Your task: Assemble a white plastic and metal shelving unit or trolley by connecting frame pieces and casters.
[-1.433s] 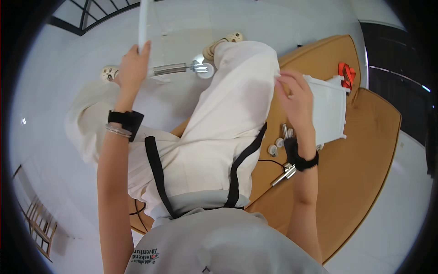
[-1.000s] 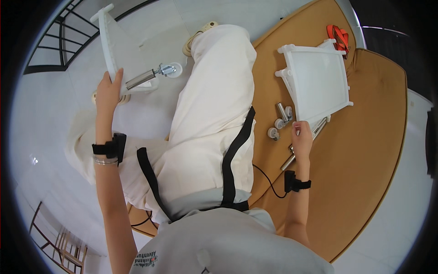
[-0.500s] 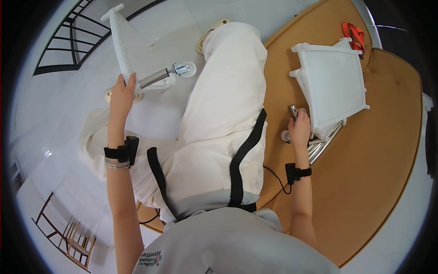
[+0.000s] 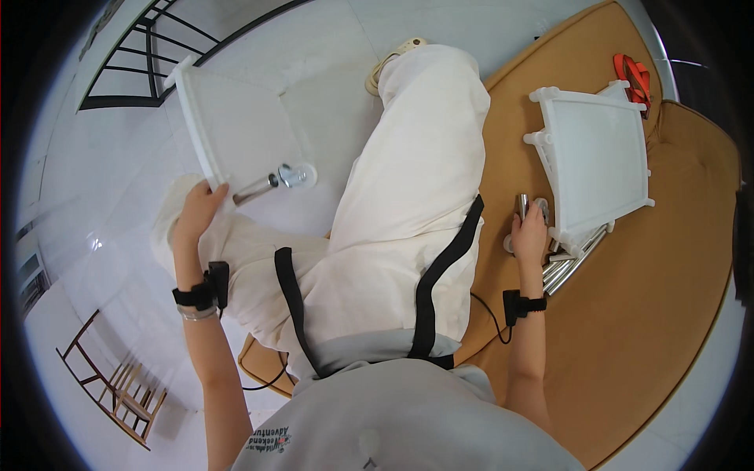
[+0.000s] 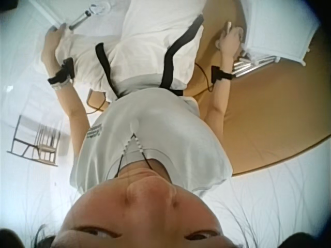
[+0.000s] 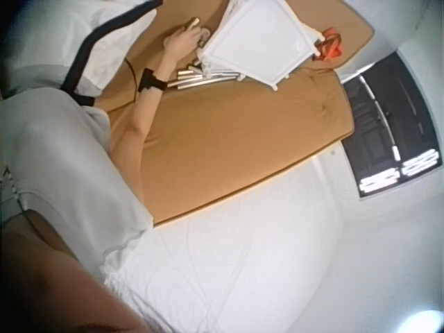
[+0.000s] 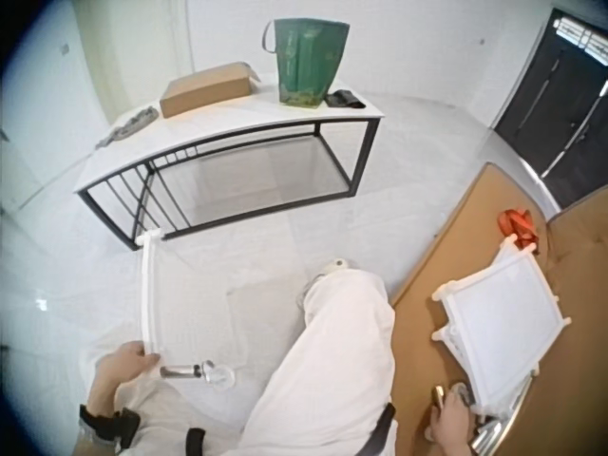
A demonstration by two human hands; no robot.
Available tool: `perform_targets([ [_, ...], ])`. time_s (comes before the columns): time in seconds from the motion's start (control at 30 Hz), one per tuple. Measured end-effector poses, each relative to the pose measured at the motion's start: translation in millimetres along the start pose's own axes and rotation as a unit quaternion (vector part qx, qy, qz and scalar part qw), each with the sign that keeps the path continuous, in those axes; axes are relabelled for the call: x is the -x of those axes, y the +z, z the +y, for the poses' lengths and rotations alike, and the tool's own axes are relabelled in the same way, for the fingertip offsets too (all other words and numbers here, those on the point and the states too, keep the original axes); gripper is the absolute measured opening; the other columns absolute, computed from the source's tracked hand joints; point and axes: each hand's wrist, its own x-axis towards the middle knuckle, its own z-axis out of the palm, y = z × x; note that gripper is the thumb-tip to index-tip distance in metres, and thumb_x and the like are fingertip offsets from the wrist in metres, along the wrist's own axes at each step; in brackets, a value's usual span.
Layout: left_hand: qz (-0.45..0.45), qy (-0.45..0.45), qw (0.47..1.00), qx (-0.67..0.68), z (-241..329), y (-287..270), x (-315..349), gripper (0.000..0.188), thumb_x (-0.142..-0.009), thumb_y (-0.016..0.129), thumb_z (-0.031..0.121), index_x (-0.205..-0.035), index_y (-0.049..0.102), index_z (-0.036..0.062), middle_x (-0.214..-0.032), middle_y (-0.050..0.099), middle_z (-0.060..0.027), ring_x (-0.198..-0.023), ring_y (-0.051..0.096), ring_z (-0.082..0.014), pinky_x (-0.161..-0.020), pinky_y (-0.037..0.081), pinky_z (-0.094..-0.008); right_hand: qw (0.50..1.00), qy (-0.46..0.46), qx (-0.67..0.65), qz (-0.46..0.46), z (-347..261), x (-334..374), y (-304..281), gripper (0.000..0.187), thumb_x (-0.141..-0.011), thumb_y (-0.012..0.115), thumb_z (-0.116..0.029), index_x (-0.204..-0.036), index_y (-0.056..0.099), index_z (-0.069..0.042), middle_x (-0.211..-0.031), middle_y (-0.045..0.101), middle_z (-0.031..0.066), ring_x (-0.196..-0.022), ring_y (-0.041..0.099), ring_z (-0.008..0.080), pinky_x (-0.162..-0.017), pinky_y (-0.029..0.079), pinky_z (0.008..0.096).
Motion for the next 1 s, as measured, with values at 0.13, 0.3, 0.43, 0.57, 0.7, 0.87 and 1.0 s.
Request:
perform_targets([
  [0.13, 0.040, -0.031, 0.999, -0.019, 7, 1, 28, 0.050, -0.083, 0.062, 0.029, -0.120, 0.048, -0.0025, -0.096, 0.061, -0.0181, -0.085, 0.059, -0.0288, -0.076, 0.046, -0.0374, 1.000, -0.001, 0.003, -0.012, 0, -3, 3, 0.034, -0.081, 0.062, -0.011, -0.109, 0.047, 0.000, -0.102, 0.055, 0.0181, -0.094, 0.055, 0.0375, -0.075, 0.044, 0.0455],
  [0.3, 0.183, 0.071, 0.978, -0.069, -26, 10, 25, 0.072, -0.083, 0.063, 0.021, -0.140, 0.025, 0.0028, -0.129, 0.047, -0.0255, -0.117, 0.049, -0.0391, -0.097, 0.041, -0.0412, 1.000, 0.009, 0.010, -0.010, -8, -2, -1, 0.032, -0.085, 0.059, -0.010, -0.113, 0.047, -0.001, -0.107, 0.054, 0.0191, -0.101, 0.054, 0.0383, -0.079, 0.044, 0.0465],
  [0.43, 0.165, -0.001, 0.984, -0.060, -12, 4, 33, 0.064, -0.085, 0.061, 0.021, -0.138, 0.031, 0.0019, -0.138, 0.037, -0.0251, -0.126, 0.041, -0.0393, -0.101, 0.039, -0.0408, 0.992, 0.025, -0.097, 0.075, -25, 2, -11, 0.033, -0.088, 0.056, -0.008, -0.119, 0.046, -0.002, -0.107, 0.053, 0.0185, -0.101, 0.053, 0.0388, -0.085, 0.042, 0.0464],
  [0.57, 0.260, 0.065, 0.949, -0.167, -3, -6, 41, 0.052, -0.088, 0.059, 0.021, -0.133, 0.041, 0.0023, -0.137, 0.039, -0.0231, -0.123, 0.043, -0.0394, -0.100, 0.039, -0.0409, 0.973, -0.043, -0.169, 0.150, -51, -3, -35, 0.036, -0.088, 0.055, -0.003, -0.122, 0.045, -0.001, -0.108, 0.050, 0.0165, -0.096, 0.053, 0.0369, -0.085, 0.043, 0.0427],
  [0.7, 0.210, 0.149, 0.966, -0.026, 104, -13, 81, 0.038, -0.089, 0.057, 0.014, -0.125, 0.050, 0.0019, -0.126, 0.052, -0.0156, -0.117, 0.049, -0.0336, -0.098, 0.040, -0.0394, 0.970, -0.176, -0.154, 0.068, -87, -10, -69, 0.033, -0.081, 0.065, -0.005, -0.113, 0.054, -0.002, -0.100, 0.055, 0.0135, -0.093, 0.055, 0.0326, -0.080, 0.045, 0.0394],
  [0.87, 0.057, 0.422, 0.904, -0.040, 161, 33, 101, 0.048, -0.077, 0.066, 0.003, -0.123, 0.052, 0.0051, -0.124, 0.055, -0.0119, -0.111, 0.054, -0.0318, -0.094, 0.044, -0.0383, 0.923, -0.323, -0.149, 0.146, -129, -17, -90, 0.035, -0.073, 0.071, -0.007, -0.105, 0.059, -0.005, -0.094, 0.060, 0.0101, -0.086, 0.058, 0.0296, -0.073, 0.046, 0.0378],
  [1.0, -0.008, 0.495, 0.868, -0.038, 180, 58, 120, 0.059, -0.072, 0.071, 0.007, -0.127, 0.048, 0.0045, -0.126, 0.054, -0.0106, -0.107, 0.056, -0.0286, -0.090, 0.047, -0.0371, 0.909, -0.348, -0.209, 0.093, -159, 0, -113, 0.032, -0.071, 0.073, -0.003, -0.101, 0.060, -0.004, -0.097, 0.063, 0.0102, -0.085, 0.059, 0.0289, -0.073, 0.048, 0.0371],
])
